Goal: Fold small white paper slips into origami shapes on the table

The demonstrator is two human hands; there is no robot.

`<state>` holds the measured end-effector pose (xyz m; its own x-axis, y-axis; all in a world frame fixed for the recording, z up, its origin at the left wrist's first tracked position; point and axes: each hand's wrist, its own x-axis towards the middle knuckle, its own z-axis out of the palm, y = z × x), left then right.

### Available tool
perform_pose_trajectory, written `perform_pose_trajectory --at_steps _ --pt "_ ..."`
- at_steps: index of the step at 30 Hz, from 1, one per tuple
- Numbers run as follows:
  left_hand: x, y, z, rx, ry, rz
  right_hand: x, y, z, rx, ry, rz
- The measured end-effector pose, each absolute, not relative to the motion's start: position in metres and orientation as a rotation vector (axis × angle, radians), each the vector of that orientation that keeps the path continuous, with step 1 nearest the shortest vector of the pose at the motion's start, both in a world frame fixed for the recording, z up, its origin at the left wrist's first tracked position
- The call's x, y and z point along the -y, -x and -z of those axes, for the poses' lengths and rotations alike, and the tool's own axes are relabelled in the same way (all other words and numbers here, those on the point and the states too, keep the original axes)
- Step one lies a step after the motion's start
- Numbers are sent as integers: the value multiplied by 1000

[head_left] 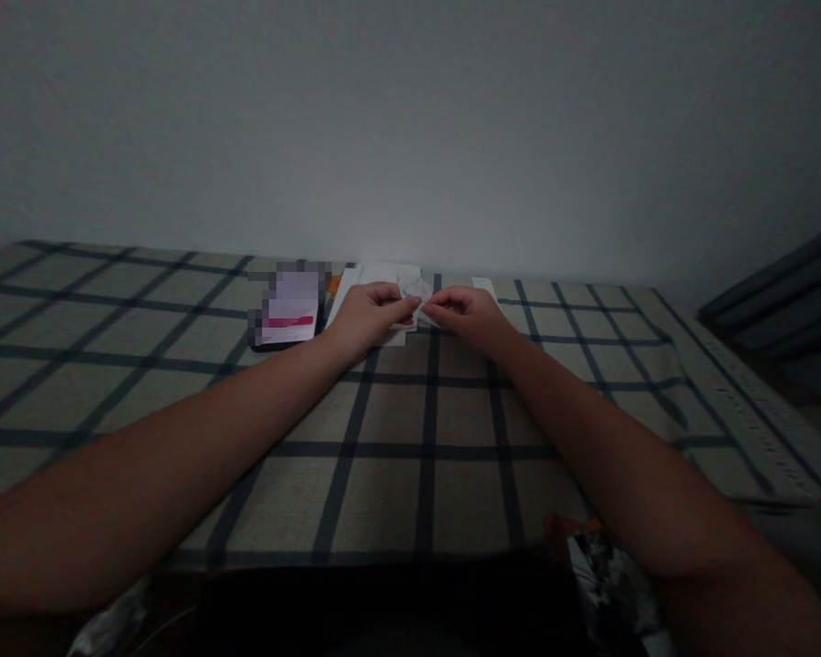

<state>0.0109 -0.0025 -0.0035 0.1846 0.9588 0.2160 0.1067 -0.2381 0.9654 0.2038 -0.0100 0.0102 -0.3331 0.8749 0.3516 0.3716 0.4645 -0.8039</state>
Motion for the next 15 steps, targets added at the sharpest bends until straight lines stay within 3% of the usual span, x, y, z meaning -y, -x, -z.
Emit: perform_pose_trajectory --at_steps 5,15 --pt "3 -12 3 -1041 -1558 -1205 9 -203 -10 1893 1027 -825" --pt "3 -11 3 -1043 -1594 -1156 5 -205 -4 1677 961 -1225"
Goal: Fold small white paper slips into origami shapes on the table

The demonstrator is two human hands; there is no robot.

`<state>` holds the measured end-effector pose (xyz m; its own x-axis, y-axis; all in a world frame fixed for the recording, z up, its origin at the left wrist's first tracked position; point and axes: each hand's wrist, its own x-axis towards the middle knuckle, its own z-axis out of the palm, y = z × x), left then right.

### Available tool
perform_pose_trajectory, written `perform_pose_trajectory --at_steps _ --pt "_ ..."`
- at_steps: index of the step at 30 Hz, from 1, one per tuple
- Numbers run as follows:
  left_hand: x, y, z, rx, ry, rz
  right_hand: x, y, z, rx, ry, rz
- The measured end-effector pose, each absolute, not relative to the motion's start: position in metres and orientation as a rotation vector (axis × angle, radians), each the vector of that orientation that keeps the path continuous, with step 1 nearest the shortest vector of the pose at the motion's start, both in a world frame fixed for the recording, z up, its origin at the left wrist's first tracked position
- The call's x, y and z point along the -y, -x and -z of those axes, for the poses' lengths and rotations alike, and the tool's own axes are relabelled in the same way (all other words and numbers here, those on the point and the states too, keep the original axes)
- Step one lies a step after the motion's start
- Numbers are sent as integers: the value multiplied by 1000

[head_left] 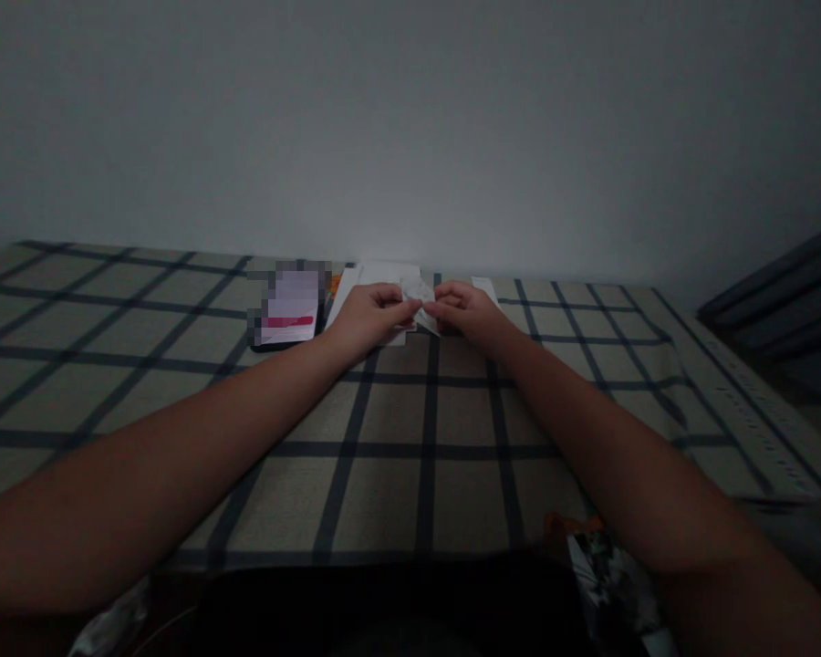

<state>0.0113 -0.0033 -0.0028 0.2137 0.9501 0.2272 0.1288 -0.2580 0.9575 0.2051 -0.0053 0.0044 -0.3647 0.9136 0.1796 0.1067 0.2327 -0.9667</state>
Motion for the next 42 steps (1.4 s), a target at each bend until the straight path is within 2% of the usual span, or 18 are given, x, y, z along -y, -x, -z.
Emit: perform_pose_trajectory --at_steps 15,29,39,42 --pt "8 -11 0 -1010 -1624 -1101 6 -212 -8 1753 990 -1144" --pt "6 -12 2 -1008 -1666 -1106 8 -210 -10 2045 993 -1042" --pt "13 -14 -6 -975 -1599 -1136 10 -211 -13 1931 1054 -918" --pt "11 -13 -5 -995 -1618 -1140 10 -211 -13 1937 1067 -972"
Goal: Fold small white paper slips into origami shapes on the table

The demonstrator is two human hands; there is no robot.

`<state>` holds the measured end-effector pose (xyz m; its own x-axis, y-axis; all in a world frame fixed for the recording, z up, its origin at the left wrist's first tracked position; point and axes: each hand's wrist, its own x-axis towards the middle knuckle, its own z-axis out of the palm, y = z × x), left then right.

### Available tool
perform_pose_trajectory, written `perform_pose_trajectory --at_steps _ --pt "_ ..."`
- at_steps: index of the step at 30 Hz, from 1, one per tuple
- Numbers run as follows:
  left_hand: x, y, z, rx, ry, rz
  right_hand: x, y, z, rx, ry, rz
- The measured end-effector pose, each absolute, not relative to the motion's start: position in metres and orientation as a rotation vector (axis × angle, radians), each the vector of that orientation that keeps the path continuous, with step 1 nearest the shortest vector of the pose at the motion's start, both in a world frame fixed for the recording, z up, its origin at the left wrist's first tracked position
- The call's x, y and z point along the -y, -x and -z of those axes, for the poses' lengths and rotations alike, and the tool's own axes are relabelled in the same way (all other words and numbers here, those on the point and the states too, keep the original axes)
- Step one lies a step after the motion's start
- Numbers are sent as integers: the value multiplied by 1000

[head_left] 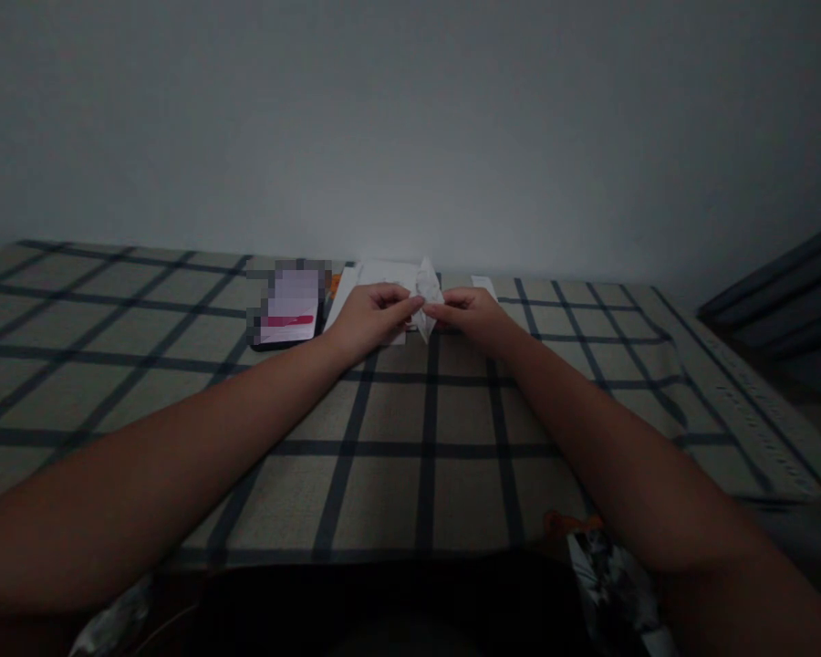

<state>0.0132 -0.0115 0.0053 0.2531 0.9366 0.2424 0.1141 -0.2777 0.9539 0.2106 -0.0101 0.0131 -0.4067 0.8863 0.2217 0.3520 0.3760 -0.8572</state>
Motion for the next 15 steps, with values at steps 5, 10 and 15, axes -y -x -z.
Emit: perform_pose_trajectory --at_steps 5,10,15 --pt "10 -13 -3 -1050 -1643 -1141 10 -207 -11 1776 965 -1132" --pt "11 -14 -4 -1061 -1617 -1106 6 -208 -8 1727 939 -1138" --pt "12 -13 -6 -1038 -1667 -1060 3 -211 -5 1769 927 -1167"
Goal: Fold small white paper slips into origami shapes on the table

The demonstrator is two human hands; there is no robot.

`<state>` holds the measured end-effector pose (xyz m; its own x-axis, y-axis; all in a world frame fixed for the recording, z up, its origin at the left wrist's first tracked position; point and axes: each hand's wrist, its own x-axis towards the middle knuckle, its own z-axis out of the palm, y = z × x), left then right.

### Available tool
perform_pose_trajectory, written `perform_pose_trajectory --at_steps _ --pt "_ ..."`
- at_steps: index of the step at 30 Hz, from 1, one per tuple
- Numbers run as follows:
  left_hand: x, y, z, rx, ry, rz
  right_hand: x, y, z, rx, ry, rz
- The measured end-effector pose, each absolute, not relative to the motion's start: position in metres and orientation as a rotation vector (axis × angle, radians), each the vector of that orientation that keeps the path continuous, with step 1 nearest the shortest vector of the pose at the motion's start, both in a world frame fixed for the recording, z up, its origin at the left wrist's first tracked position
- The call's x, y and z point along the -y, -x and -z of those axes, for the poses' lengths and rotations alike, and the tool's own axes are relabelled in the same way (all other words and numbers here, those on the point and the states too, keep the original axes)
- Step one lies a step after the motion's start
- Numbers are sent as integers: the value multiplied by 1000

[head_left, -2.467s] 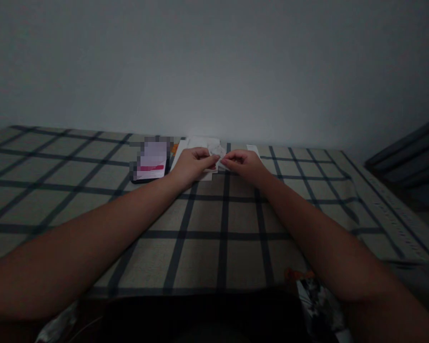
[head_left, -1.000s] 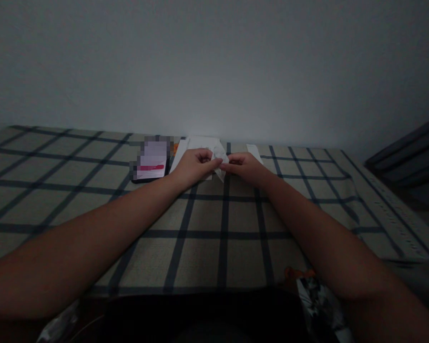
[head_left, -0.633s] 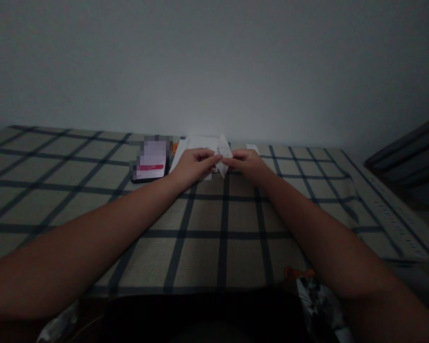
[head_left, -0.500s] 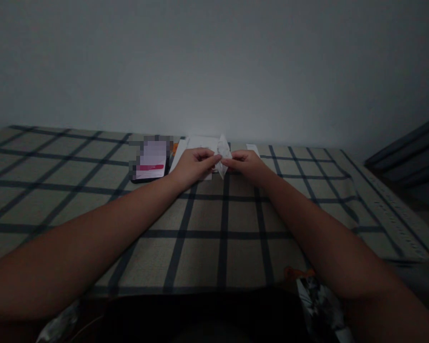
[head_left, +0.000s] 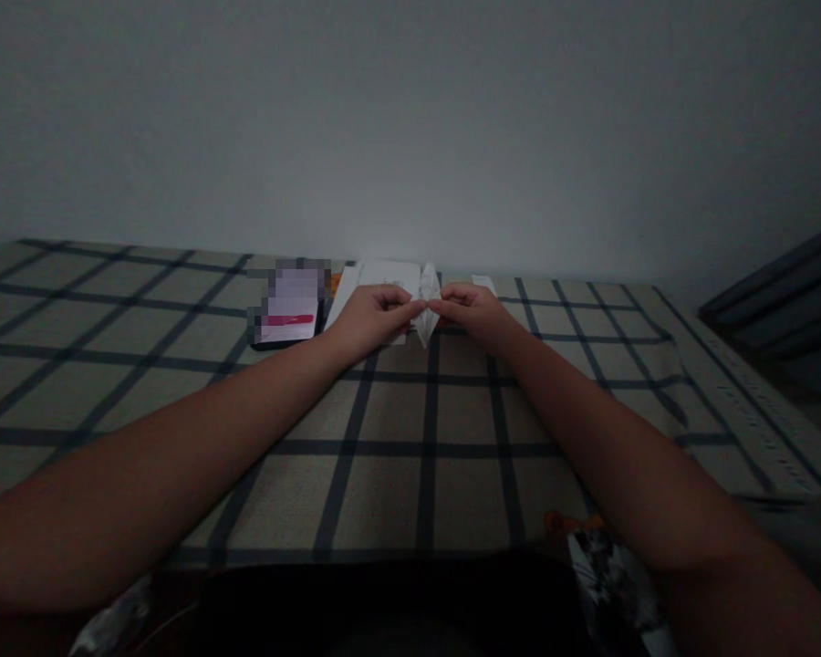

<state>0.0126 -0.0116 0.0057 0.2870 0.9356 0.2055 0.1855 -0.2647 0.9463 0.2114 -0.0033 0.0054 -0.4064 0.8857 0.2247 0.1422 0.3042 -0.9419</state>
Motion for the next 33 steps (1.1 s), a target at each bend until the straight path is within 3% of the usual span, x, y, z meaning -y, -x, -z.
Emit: perform_pose_trajectory --at_steps 17,33 --pt "14 -13 -9 -977 -1745 -890 12 -204 -15 1779 1005 -820" --pt "13 -11 -12 -1038 -1840 -846 11 -201 -9 1766 1003 -790"
